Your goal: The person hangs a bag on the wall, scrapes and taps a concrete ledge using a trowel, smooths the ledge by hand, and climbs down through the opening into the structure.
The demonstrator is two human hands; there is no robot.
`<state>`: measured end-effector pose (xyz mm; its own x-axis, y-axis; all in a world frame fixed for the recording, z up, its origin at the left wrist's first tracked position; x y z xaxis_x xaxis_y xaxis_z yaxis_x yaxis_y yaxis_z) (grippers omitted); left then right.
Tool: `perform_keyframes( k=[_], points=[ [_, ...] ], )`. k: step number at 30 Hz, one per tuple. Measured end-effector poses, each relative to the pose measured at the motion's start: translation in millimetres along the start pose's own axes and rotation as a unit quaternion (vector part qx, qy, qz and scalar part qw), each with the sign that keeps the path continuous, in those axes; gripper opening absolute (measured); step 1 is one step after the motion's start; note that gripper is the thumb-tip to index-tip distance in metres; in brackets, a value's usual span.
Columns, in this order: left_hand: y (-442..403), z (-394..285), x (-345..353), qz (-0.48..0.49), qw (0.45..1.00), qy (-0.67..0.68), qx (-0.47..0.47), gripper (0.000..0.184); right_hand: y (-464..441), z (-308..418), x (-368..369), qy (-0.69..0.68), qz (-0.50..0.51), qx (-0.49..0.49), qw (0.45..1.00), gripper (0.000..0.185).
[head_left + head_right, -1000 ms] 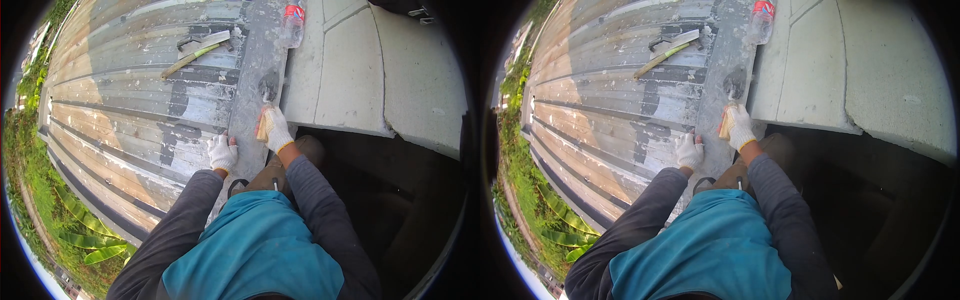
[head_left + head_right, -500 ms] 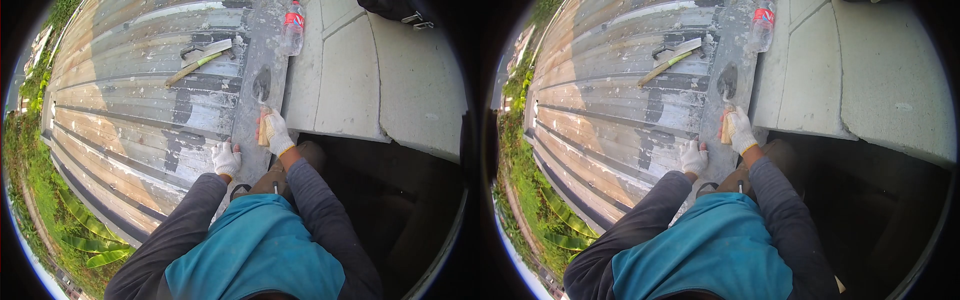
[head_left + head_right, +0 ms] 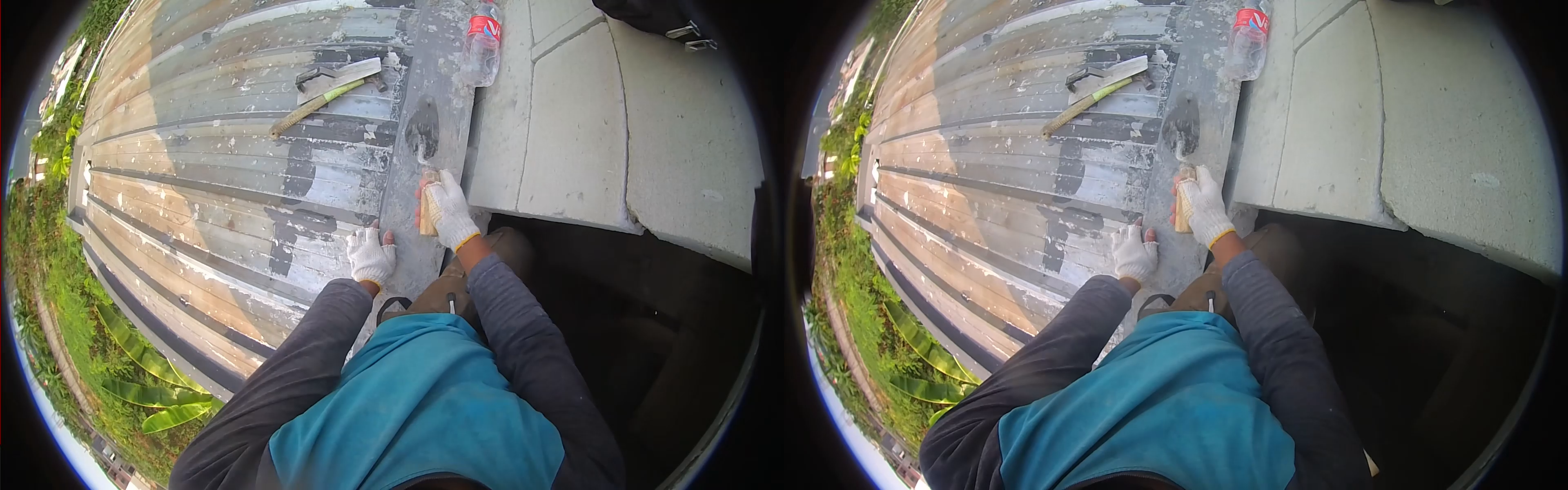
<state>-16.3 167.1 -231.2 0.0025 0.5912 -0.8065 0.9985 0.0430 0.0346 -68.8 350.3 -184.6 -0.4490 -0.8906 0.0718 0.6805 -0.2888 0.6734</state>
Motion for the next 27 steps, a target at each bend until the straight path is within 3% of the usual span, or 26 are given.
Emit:
perform_keyframes(
  k=[4,6,8,11,12,14,15,16,18,22,24,27],
  points=[
    [-2.3,2.8,2.1,0.008,1.0,0.001,-0.012,0.051,-17.1,-6.0,-19.0,-0.044,-0.03,0.025,0.998,0.024],
    [-2.9,3.8,3.6,0.012,1.0,-0.003,-0.008,0.051,-22.6,-7.8,-42.3,-0.103,-0.119,0.062,0.986,0.017],
    [0.3,6.0,6.9,0.009,1.0,-0.001,-0.008,0.052,-14.5,-11.6,-37.7,-0.126,-0.074,0.071,0.987,0.017],
    [-0.3,4.1,3.5,0.024,0.999,0.009,-0.02,0.052,23.9,-9.2,-6.7,0.003,0.025,0.027,0.999,0.013],
    [-1.7,4.5,3.6,0.024,0.999,0.007,-0.02,0.052,17.6,-17.5,-10.2,0.002,0.026,0.028,0.999,0.013],
    [-0.4,4.3,3.6,0.016,1.0,0.017,-0.02,0.052,-1.9,-57.3,-49.6,-0.085,-0.085,0.114,0.986,0.014],
    [1.6,4.5,2.7,0.018,0.999,0.016,-0.021,0.052,-2.0,-51.9,-59.0,-0.137,-0.111,0.087,0.98,0.013],
    [0.2,3.7,1.6,0.017,1.0,0.008,-0.019,0.051,-2.2,-53.1,-58.8,-0.139,-0.111,0.087,0.98,0.013],
    [2.2,4.0,3.9,0.019,1.0,0.003,-0.017,0.051,5.1,-56.6,-48.1,-0.094,-0.053,0.121,0.987,0.035],
    [-1.6,3.8,5.2,0.012,1.0,0.01,-0.002,0.051,19.0,-40.4,-28.9,-0.011,0.037,0.04,0.998,0.028],
    [0.4,3.1,2.9,0.019,1.0,0.012,-0.009,0.05,5.4,-49.7,-55.7,-0.095,-0.086,0.083,0.988,0.026],
    [1.6,0.8,-1.1,0.016,1.0,0.015,-0.013,0.05,16.0,-47.5,-41.2,-0.118,-0.013,0.125,0.985,0.023]
  ],
)
Point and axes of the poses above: each hand's wrist, its own y-axis away from the middle knuckle, its own x-axis out of the palm, z = x × y, the point moved 10 cm from there along -y, towards the middle knuckle, and after that the axes turned 9 degrees about -z, right-handed, at the moved point
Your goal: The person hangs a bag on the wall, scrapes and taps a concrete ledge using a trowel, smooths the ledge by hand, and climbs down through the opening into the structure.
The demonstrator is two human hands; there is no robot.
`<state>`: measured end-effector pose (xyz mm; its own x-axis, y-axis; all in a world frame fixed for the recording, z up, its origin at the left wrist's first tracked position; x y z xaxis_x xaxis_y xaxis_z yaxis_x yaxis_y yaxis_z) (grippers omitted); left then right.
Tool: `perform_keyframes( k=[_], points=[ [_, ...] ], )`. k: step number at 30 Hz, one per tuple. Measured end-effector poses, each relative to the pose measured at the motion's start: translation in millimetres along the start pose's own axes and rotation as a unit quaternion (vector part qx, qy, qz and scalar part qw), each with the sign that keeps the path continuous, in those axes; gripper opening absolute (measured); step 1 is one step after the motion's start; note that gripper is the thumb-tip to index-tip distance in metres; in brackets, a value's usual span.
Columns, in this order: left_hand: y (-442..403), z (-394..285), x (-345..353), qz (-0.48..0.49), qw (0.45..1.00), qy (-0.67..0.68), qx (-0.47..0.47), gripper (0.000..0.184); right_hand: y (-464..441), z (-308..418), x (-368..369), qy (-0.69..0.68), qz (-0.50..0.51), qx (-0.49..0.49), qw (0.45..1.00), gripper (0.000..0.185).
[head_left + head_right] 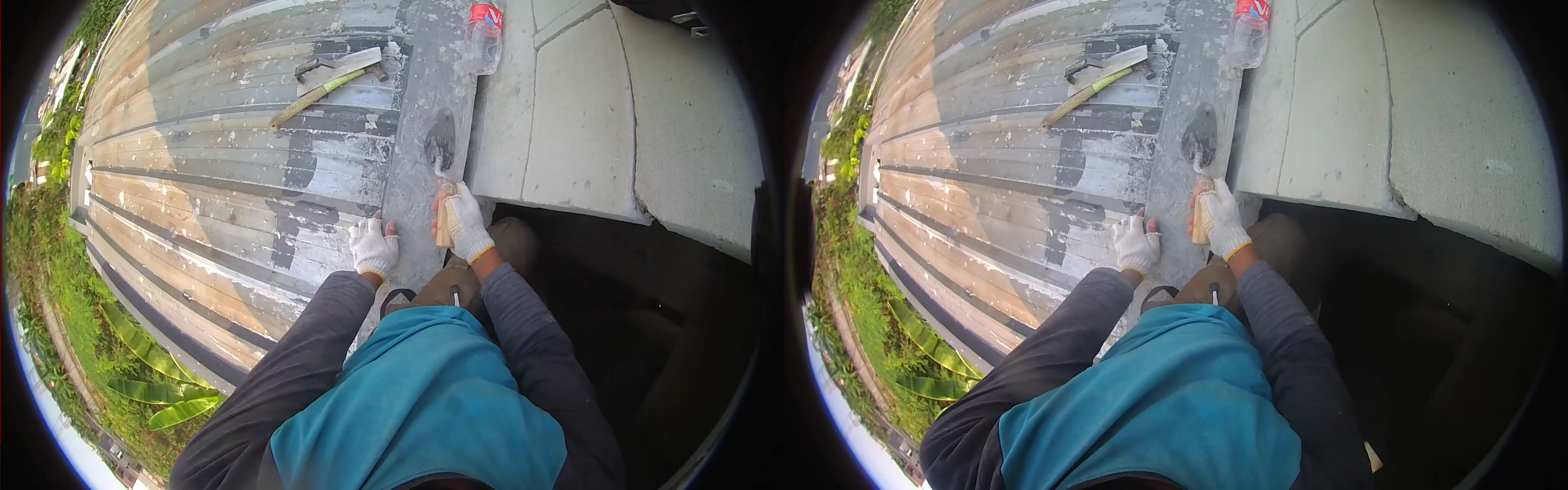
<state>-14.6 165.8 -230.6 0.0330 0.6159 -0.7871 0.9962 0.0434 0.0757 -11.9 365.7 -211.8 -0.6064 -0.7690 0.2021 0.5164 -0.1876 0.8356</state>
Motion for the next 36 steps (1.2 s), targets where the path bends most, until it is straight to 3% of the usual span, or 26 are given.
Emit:
perform_keyframes(
  k=[4,6,7,10,13,19,23,25,27,30,33,36],
  points=[
    [-4.3,-0.1,3.3,-0.006,1.0,-0.009,0.005,0.05,0.7,9.5,1.2,0.129,-0.001,-0.092,0.987,0.023],
    [-3.0,1.6,2.3,0.001,1.0,-0.019,0.003,0.051,-13.2,-1.5,-19.5,-0.04,-0.054,-0.024,0.997,0.022],
    [-4.9,0.9,1.4,-0.002,1.0,-0.013,0.0,0.05,-6.8,-7.4,-19.1,-0.042,-0.057,-0.019,0.997,0.022],
    [0.6,4.8,7.4,0.008,1.0,-0.003,0.0,0.048,52.5,-29.7,7.2,0.149,0.024,-0.039,0.988,0.019],
    [0.1,5.8,12.4,-0.01,1.0,0.0,0.017,0.046,63.0,-65.4,2.6,0.155,0.009,-0.015,0.988,0.017],
    [-3.5,4.9,7.9,-0.017,1.0,0.012,0.02,0.046,23.8,-36.1,-23.5,0.013,-0.107,-0.048,0.993,0.01],
    [-0.5,2.6,2.8,-0.018,1.0,0.0,0.013,0.045,40.3,-29.4,10.7,0.183,-0.013,-0.085,0.979,0.012],
    [-2.0,4.6,6.3,-0.004,1.0,0.003,-0.004,0.044,44.0,-42.8,42.5,0.257,0.091,-0.053,0.961,0.019],
    [-2.0,6.9,5.3,0.0,1.0,0.001,-0.015,0.044,30.8,-45.5,51.8,0.232,0.08,-0.036,0.969,0.019],
    [-1.6,0.4,0.9,-0.007,1.0,-0.004,0.007,0.043,-0.4,-16.9,40.5,0.091,-0.028,-0.075,0.993,0.018],
    [-3.0,-2.1,0.1,-0.013,1.0,-0.01,0.018,0.043,-9.7,-2.7,42.9,0.105,-0.025,-0.049,0.993,0.017],
    [-2.5,2.8,2.6,-0.011,1.0,-0.011,0.014,0.045,9.4,-8.2,59.1,0.233,0.065,-0.062,0.968,0.018]
  ],
)
Point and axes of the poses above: each hand's wrist, its own y-axis away from the middle knuckle, its own x-axis out of the palm, z = x × y, the point moved 10 cm from there along -y, towards the middle knuckle, and after that the axes turned 9 degrees about -z, right-handed, at the moved point
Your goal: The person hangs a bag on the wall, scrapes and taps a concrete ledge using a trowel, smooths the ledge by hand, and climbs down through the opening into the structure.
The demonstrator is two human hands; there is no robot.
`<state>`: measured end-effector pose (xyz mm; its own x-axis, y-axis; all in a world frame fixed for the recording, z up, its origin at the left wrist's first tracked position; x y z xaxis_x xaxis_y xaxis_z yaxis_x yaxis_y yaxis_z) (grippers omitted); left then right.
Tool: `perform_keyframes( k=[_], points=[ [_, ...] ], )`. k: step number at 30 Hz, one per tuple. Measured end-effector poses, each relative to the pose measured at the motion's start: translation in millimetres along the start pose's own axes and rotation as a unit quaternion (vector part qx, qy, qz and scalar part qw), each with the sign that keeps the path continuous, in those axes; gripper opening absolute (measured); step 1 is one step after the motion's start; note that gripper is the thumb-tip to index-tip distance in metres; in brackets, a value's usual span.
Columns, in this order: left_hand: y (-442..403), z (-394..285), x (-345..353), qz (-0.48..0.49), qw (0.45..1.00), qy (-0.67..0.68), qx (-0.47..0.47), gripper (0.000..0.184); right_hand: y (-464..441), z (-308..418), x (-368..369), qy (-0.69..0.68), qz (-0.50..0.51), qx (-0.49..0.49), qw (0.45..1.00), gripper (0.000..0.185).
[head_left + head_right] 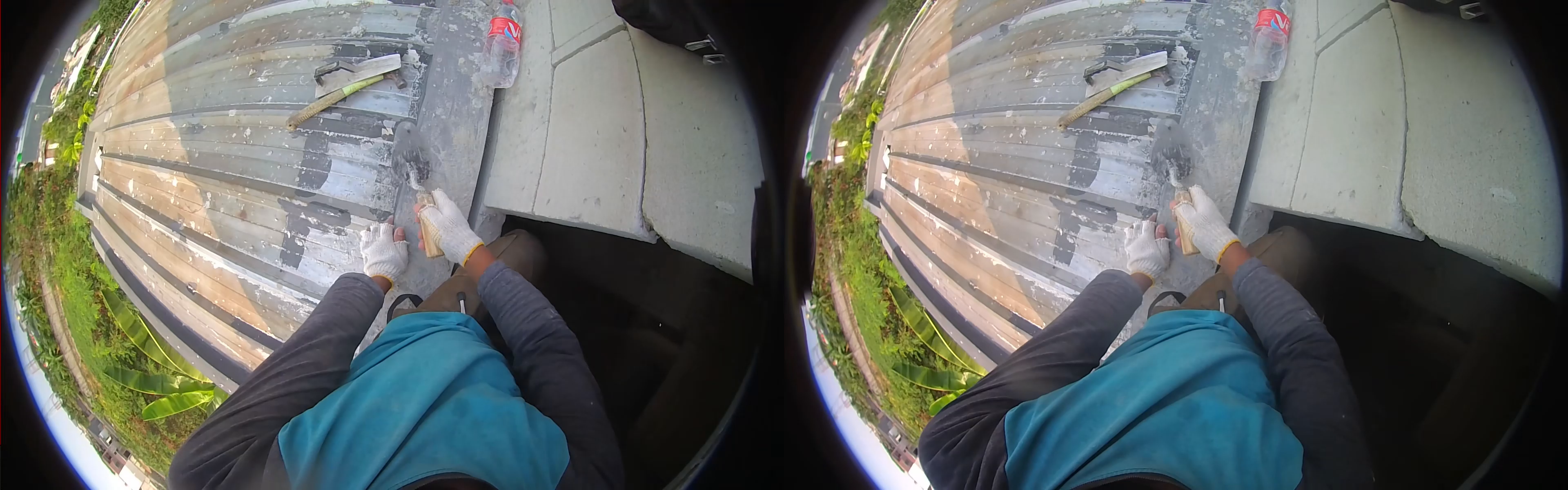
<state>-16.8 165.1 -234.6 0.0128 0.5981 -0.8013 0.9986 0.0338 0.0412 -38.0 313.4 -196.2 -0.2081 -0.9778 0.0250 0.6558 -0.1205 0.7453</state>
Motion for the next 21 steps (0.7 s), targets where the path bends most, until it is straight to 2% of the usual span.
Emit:
perform_keyframes(
  k=[2,3,5,9,11,12,14,15,17,18,20,21],
  points=[
    [0.3,0.8,3.0,0.014,1.0,0.016,-0.015,0.046,11.3,-6.4,21.2,0.074,0.094,0.003,0.993,0.02],
    [0.9,2.2,3.8,0.015,1.0,0.015,-0.018,0.046,10.4,-10.2,24.6,0.075,0.096,0.006,0.993,0.02],
    [1.2,1.9,4.0,0.007,1.0,0.013,-0.012,0.044,0.2,-14.1,8.2,0.009,-0.026,0.002,1.0,0.018],
    [2.9,2.9,2.9,-0.003,1.0,-0.013,-0.007,0.044,-7.2,-9.1,-5.2,-0.085,-0.093,0.003,0.992,0.018],
    [2.7,3.4,6.0,0.003,1.0,-0.016,-0.003,0.044,5.8,0.7,10.6,-0.012,0.0,-0.018,1.0,0.018],
    [2.7,5.3,7.6,0.003,1.0,-0.015,-0.003,0.044,10.0,1.6,10.8,-0.011,0.0,-0.019,1.0,0.018],
    [3.9,4.7,8.8,-0.009,1.0,0.01,0.023,0.044,20.4,-3.4,31.4,0.115,0.088,-0.034,0.989,0.02],
    [3.2,2.5,7.4,-0.007,1.0,0.009,0.022,0.044,14.6,-8.8,33.8,0.114,0.089,-0.033,0.989,0.02],
    [1.3,3.2,4.4,0.003,1.0,-0.002,-0.012,0.048,-8.4,-17.1,1.1,-0.005,-0.105,-0.03,0.994,0.024],
    [2.8,5.3,4.8,0.005,1.0,-0.005,-0.013,0.048,-5.8,-13.4,2.9,-0.006,-0.104,-0.028,0.994,0.024],
    [1.5,2.1,2.3,-0.018,1.0,-0.007,0.005,0.047,1.1,-3.5,13.3,0.01,-0.031,-0.017,0.999,0.026],
    [2.3,4.1,4.1,-0.018,1.0,-0.004,0.004,0.047,5.3,-1.1,14.2,0.012,-0.033,-0.017,0.999,0.026]
  ],
)
Point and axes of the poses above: each hand's wrist, its own y-axis away from the middle knuckle, its own x-axis out of the palm, z = x × y, the point moved 10 cm from there along -y, towards the middle knuckle, and after that the axes turned 9 degrees about -z, right-handed, at the moved point
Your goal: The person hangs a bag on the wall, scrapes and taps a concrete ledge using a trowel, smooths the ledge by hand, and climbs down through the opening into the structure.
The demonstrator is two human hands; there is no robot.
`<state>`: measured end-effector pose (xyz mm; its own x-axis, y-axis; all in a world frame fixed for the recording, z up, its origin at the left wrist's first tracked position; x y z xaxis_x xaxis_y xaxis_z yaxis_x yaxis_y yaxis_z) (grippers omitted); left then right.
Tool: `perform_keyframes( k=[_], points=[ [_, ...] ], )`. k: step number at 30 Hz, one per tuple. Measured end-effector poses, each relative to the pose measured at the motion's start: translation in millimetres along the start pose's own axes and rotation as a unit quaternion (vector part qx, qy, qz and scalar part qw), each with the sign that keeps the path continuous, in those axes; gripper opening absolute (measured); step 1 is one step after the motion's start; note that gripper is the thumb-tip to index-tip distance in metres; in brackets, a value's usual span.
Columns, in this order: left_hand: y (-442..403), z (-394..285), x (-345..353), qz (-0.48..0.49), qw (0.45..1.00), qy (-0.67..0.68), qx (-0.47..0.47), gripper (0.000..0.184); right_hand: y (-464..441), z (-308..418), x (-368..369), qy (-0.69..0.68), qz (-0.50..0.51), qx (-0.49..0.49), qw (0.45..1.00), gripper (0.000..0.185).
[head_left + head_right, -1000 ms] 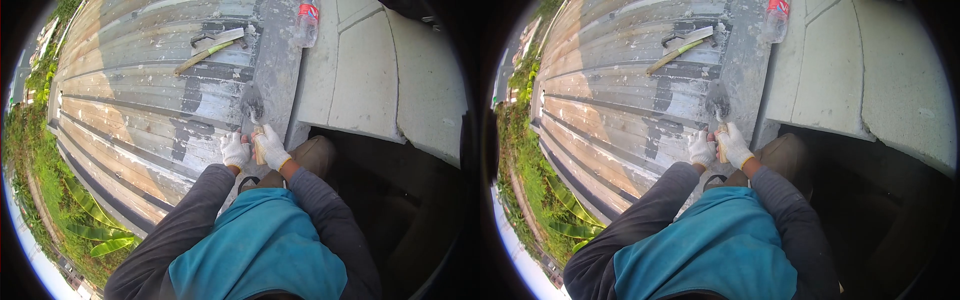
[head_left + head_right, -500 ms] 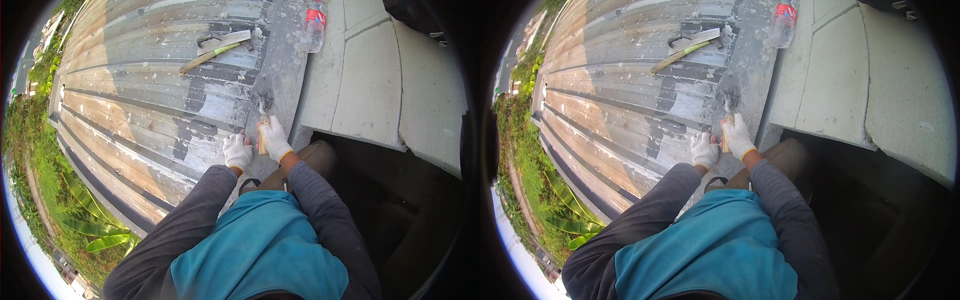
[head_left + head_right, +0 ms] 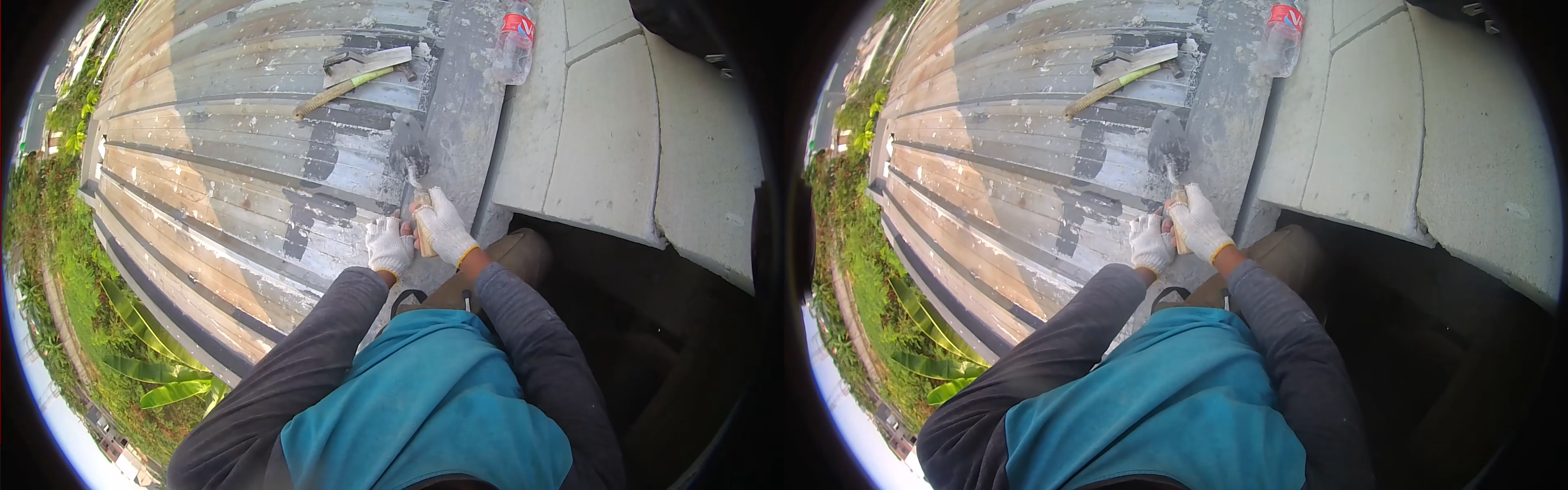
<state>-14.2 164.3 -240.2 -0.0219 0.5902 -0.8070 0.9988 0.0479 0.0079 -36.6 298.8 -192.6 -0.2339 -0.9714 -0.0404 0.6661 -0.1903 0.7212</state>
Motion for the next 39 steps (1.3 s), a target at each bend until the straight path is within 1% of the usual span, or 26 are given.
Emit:
perform_keyframes(
  k=[2,4,6,7,9,10,12,13,15,16,18,19,20,21,22,23,24,25,27,30,31,32,33,36,37,39],
  points=[
    [2.2,5.7,19.7,0.101,0.995,-0.017,0.017,0.054,15.8,1.3,30.3,0.066,0.107,-0.011,0.992,0.018],
    [-1.5,9.5,26.7,0.098,0.995,0.012,0.011,0.053,14.7,0.9,33.4,0.073,0.098,-0.013,0.992,0.017],
    [1.8,7.5,14.4,0.045,0.998,-0.032,0.027,0.053,-0.4,-12.4,28.7,-0.006,0.049,0.011,0.999,0.018],
    [3.7,14.6,19.0,0.048,0.998,-0.034,0.025,0.053,2.5,-18.0,36.0,-0.007,0.05,0.016,0.999,0.018],
    [9.8,21.4,45.8,0.163,0.986,-0.037,0.019,0.054,8.3,-16.9,39.6,-0.021,-0.013,-0.007,1.0,0.024],
    [10.3,20.0,45.6,0.162,0.986,-0.036,0.019,0.054,10.2,-14.7,38.8,-0.02,-0.014,-0.008,1.0,0.024],
    [5.3,24.5,32.6,0.1,0.98,0.149,-0.089,0.056,14.3,-2.9,50.0,0.053,0.054,-0.056,0.996,0.022],
    [2.7,16.8,25.5,0.1,0.98,0.15,-0.089,0.056,6.4,-2.6,47.0,0.054,0.053,-0.056,0.996,0.022],
    [0.0,1.0,4.8,0.053,0.998,-0.008,-0.013,0.054,-12.9,-9.3,16.4,-0.084,-0.07,0.02,0.994,0.02],
    [0.4,3.0,5.2,0.054,0.998,-0.009,-0.012,0.054,-11.1,-8.4,14.0,-0.086,-0.07,0.021,0.994,0.02],
    [-0.1,2.0,5.6,0.06,0.998,-0.018,-0.013,0.052,-2.9,2.1,22.7,-0.008,0.01,-0.017,1.0,0.021],
    [0.4,1.1,4.7,0.061,0.998,-0.016,-0.015,0.052,1.7,5.4,30.1,0.024,0.041,-0.065,0.997,0.019],
    [-0.5,-0.3,10.2,0.1,0.995,0.018,-0.014,0.05,3.1,4.9,30.8,0.026,0.04,-0.067,0.997,0.019],
    [-2.1,-1.7,16.8,0.136,0.989,0.049,-0.013,0.05,3.9,-0.3,39.0,0.005,0.077,-0.036,0.996,0.018],
    [-4.4,-1.6,17.4,0.134,0.99,0.048,-0.013,0.05,5.3,-6.3,47.7,-0.017,0.114,-0.004,0.993,0.016],
    [-4.0,-1.5,17.4,0.129,0.992,-0.003,0.002,0.05,1.7,-7.6,50.2,-0.018,0.117,-0.003,0.993,0.016],
    [-0.8,1.1,19.9,0.123,0.991,-0.054,0.016,0.051,-7.9,-8.8,43.0,-0.002,0.067,-0.008,0.998,0.016],
    [7.7,13.8,33.9,0.126,0.99,-0.057,0.014,0.051,-11.6,-9.1,35.8,0.012,0.016,-0.013,1.0,0.017],
    [13.5,26.5,42.8,0.107,0.992,0.053,-0.035,0.051,-3.0,-5.7,46.0,0.008,0.025,-0.03,0.999,0.019],
    [5.4,9.3,19.1,0.062,0.995,0.079,-0.012,0.051,4.0,8.3,52.0,0.037,0.066,-0.05,0.996,0.022],
    [2.6,4.4,15.2,0.061,0.995,0.08,-0.011,0.051,-5.7,2.1,42.8,0.009,0.043,-0.023,0.999,0.021],
    [-0.6,-0.5,5.7,0.029,0.999,0.034,0.001,0.046,-14.5,-5.8,33.9,-0.02,0.02,0.006,1.0,0.021],
    [-1.9,-1.9,-0.3,-0.003,1.0,-0.011,0.012,0.041,-20.7,-5.3,19.8,-0.037,-0.04,0.006,0.998,0.02],
    [-1.1,-1.9,-3.7,-0.024,0.999,0.012,0.018,0.044,-23.7,-5.5,18.6,-0.117,-0.022,0.019,0.993,0.024],
    [-0.1,-0.7,-3.1,-0.022,1.0,0.014,0.017,0.044,-17.6,-5.0,18.4,-0.115,-0.024,0.02,0.993,0.024],
    [2.9,1.6,27.9,0.164,0.986,-0.007,0.017,0.045,-2.4,8.9,39.1,0.007,0.062,-0.043,0.997,0.022]
  ],
)
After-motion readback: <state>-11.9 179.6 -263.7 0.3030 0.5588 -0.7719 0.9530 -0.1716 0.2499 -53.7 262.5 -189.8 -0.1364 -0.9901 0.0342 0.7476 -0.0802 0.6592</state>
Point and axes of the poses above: each hand's wrist, its own y-axis away from the middle knuckle, its own x-axis out of the palm, z = x × y, the point moved 10 cm from there along -y, towards the middle knuckle, and after that the axes turned 9 degrees about -z, right-handed, at the moved point
